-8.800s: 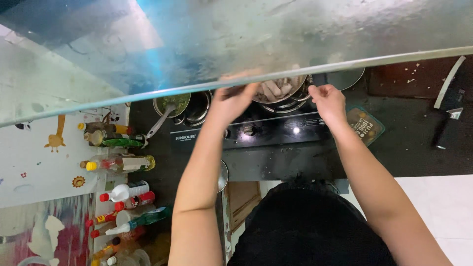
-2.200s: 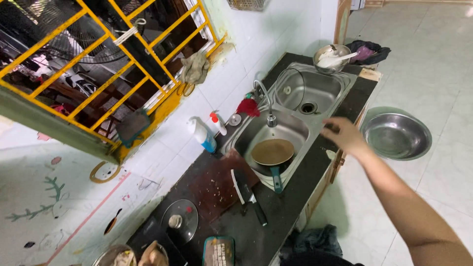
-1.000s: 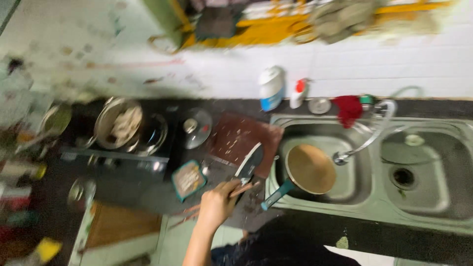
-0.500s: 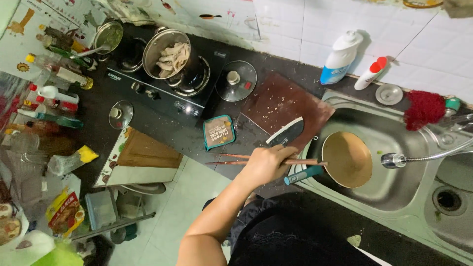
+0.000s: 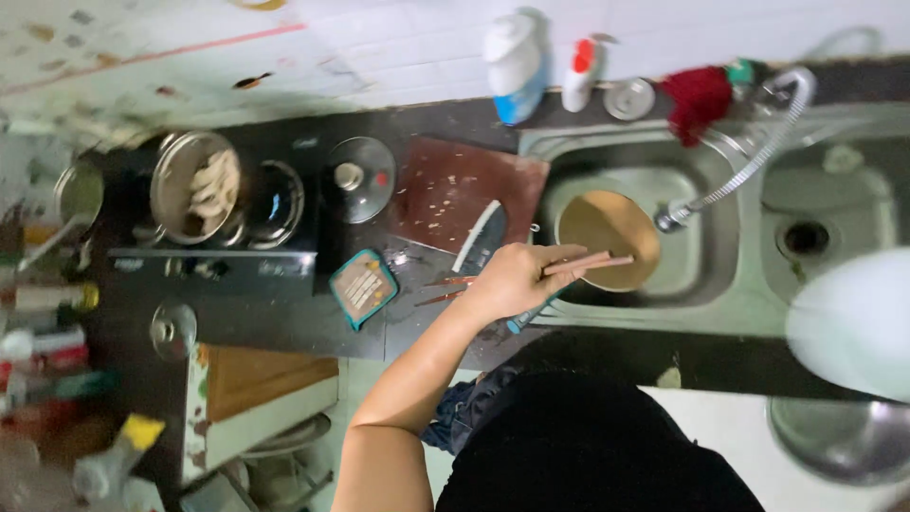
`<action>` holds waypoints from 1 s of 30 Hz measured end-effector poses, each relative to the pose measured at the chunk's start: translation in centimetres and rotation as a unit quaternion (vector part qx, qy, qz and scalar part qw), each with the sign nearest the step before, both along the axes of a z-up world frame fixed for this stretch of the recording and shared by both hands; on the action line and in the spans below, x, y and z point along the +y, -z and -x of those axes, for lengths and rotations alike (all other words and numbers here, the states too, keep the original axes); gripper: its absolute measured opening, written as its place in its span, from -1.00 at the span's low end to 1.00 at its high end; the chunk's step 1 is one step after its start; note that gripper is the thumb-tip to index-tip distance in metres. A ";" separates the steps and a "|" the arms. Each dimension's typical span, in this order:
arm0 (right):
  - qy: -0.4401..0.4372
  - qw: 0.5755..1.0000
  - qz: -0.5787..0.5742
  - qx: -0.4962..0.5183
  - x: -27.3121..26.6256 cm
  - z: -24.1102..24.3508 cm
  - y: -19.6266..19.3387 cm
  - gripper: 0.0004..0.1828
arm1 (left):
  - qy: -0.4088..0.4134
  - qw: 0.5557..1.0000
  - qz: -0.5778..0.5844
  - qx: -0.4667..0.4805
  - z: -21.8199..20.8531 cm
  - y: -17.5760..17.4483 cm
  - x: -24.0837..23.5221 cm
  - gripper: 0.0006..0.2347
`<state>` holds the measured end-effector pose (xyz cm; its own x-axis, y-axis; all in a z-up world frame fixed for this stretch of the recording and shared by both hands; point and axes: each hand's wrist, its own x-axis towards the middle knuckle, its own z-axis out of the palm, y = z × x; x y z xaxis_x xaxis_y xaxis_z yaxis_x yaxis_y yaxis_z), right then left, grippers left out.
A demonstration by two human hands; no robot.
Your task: The person stirs pieces of meat simmering in a pot on the stovetop using chopsticks, adds contents of a seasoning packet, and pours fish sauce into the pot. They then rinse a frying pan, wash a knife, cutting board, and pot lid with dish soap and a scrubber at the sink.
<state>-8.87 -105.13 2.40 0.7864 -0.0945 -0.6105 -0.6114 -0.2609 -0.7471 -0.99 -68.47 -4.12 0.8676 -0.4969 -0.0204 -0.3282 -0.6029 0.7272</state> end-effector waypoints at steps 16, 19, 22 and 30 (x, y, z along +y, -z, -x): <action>0.013 0.894 -0.439 0.093 10.3 -2.3 29.4 -0.26 | -0.017 0.948 -0.096 0.302 -2.5 14.2 0.7 -0.70; -0.027 0.891 -0.440 0.108 7.8 -5.1 28.0 -0.25 | -0.024 0.920 -0.073 0.385 -3.6 16.2 0.0 -0.73; -0.171 0.955 -0.123 0.209 2.7 -10.4 25.2 -0.33 | -0.027 0.927 -0.138 0.346 -4.8 18.4 -0.8 -0.73; -0.128 0.763 0.533 -0.342 -8.5 -27.1 34.1 -0.69 | -0.129 0.917 -0.079 0.368 -7.8 27.3 -4.4 -0.72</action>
